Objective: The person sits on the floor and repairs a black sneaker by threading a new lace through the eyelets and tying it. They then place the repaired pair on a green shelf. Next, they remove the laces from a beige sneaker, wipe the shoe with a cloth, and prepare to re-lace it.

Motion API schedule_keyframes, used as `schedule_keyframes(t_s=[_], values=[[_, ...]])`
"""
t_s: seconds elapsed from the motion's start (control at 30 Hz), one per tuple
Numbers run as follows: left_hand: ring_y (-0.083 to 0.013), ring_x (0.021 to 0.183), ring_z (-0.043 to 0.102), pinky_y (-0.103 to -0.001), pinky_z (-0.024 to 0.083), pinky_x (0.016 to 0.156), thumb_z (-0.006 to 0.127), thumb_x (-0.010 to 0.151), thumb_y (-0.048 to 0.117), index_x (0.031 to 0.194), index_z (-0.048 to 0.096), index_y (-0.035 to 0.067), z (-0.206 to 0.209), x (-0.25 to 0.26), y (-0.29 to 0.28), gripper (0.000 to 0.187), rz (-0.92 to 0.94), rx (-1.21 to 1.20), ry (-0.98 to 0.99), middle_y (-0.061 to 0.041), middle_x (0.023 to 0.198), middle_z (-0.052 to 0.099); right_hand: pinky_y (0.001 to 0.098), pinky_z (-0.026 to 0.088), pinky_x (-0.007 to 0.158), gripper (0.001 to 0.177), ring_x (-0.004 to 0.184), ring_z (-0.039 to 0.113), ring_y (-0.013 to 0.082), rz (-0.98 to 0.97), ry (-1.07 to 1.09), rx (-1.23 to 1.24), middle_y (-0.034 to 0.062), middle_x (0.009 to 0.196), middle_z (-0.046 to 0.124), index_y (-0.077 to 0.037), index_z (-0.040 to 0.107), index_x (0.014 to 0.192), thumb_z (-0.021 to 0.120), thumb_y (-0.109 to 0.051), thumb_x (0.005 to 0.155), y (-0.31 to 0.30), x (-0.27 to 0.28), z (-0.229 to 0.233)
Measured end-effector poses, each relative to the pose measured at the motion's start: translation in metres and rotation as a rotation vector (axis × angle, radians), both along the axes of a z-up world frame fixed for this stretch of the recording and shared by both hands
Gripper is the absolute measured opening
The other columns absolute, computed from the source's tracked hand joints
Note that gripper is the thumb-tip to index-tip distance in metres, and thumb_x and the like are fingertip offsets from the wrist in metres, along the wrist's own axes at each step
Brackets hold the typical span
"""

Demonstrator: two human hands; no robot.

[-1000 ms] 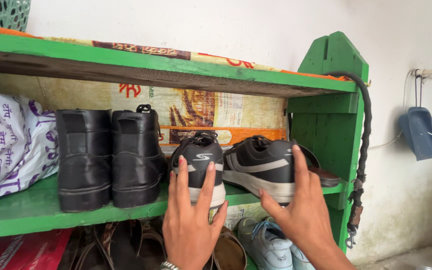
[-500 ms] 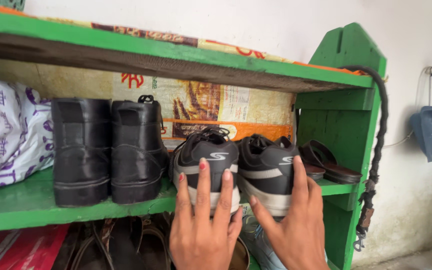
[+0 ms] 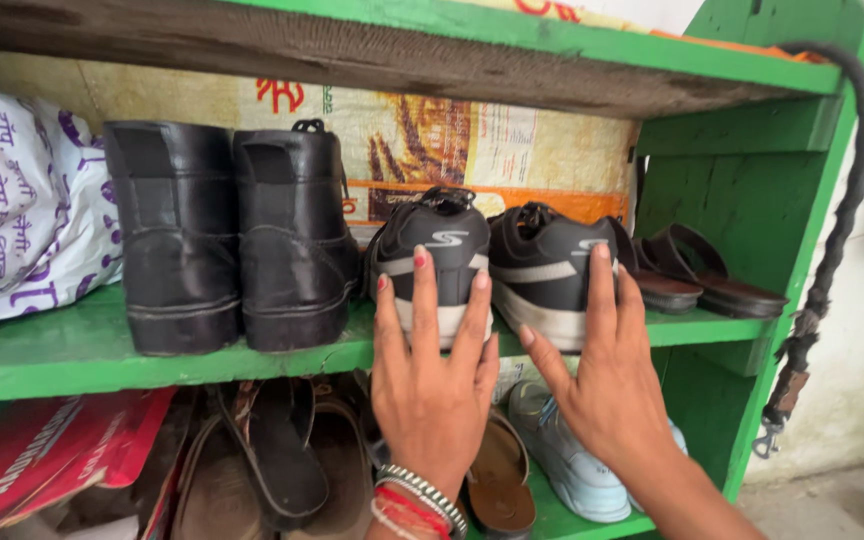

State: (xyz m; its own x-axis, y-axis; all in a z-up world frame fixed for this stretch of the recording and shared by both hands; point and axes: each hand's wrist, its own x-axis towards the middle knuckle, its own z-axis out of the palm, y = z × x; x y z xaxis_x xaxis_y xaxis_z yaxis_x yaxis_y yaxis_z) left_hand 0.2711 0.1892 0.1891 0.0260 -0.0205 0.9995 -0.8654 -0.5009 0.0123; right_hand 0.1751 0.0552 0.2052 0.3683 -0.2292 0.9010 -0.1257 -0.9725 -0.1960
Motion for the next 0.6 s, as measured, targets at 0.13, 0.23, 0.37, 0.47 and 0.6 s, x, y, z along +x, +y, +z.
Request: schedule_keyframes(t_s=[0.13, 0.23, 0.37, 0.47, 0.6], values=[[-0.0484, 0.149, 0.031, -0.064, 0.035, 0.116, 0.069, 0.095, 0.028, 0.150, 0.054, 0.027, -0.007, -0.002, -0.007, 0.057, 0.061, 0.018, 0.048, -0.015, 0.164, 0.032, 0.0528, 0.039, 0.108, 0.103, 0.138, 0.035, 0.0572, -0.014, 0.043, 0.026, 0.0391, 0.155, 0.021, -0.004, 0.008, 0.161, 0.069, -0.043, 0.089, -0.002, 0.003, 0.002], [-0.0489, 0.152, 0.022, -0.068, 0.023, 0.121, 0.064, 0.098, 0.029, 0.153, 0.049, 0.029, -0.011, -0.001, -0.012, 0.057, 0.089, 0.036, 0.085, -0.015, 0.166, 0.027, 0.0522, 0.040, 0.107, 0.104, 0.140, 0.032, 0.0568, -0.042, 0.079, 0.045, 0.0382, 0.157, 0.017, -0.006, 0.006, 0.161, 0.069, -0.045, 0.089, -0.001, 0.005, 0.004], [-0.0495, 0.153, 0.018, -0.069, 0.016, 0.122, 0.063, 0.097, 0.031, 0.156, 0.044, 0.029, -0.010, 0.000, -0.011, 0.062, 0.069, 0.075, 0.120, -0.017, 0.166, 0.024, 0.0515, 0.044, 0.101, 0.109, 0.139, 0.034, 0.0532, -0.085, 0.190, 0.190, 0.0319, 0.160, 0.012, -0.014, 0.002, 0.165, 0.069, -0.048, 0.086, -0.001, 0.007, 0.008], [-0.0511, 0.153, 0.016, -0.069, 0.014, 0.121, 0.064, 0.093, 0.030, 0.158, 0.040, 0.027, -0.011, -0.005, -0.007, 0.069, 0.084, 0.121, 0.155, -0.020, 0.167, 0.021, 0.0521, 0.045, 0.102, 0.105, 0.138, 0.035, 0.0560, -0.019, 0.130, 0.052, 0.0347, 0.160, 0.013, -0.010, 0.004, 0.161, 0.071, -0.043, 0.087, 0.001, -0.001, 0.003], [-0.0533, 0.151, 0.012, -0.074, 0.008, 0.117, 0.067, 0.086, 0.030, 0.158, 0.036, 0.021, -0.019, -0.019, -0.007, 0.079, 0.041, 0.177, 0.252, -0.024, 0.166, 0.017, 0.0491, 0.049, 0.097, 0.106, 0.133, 0.043, 0.0501, -0.004, 0.218, 0.195, 0.0267, 0.166, 0.009, -0.020, 0.011, 0.165, 0.075, -0.034, 0.082, 0.010, -0.021, -0.017]])
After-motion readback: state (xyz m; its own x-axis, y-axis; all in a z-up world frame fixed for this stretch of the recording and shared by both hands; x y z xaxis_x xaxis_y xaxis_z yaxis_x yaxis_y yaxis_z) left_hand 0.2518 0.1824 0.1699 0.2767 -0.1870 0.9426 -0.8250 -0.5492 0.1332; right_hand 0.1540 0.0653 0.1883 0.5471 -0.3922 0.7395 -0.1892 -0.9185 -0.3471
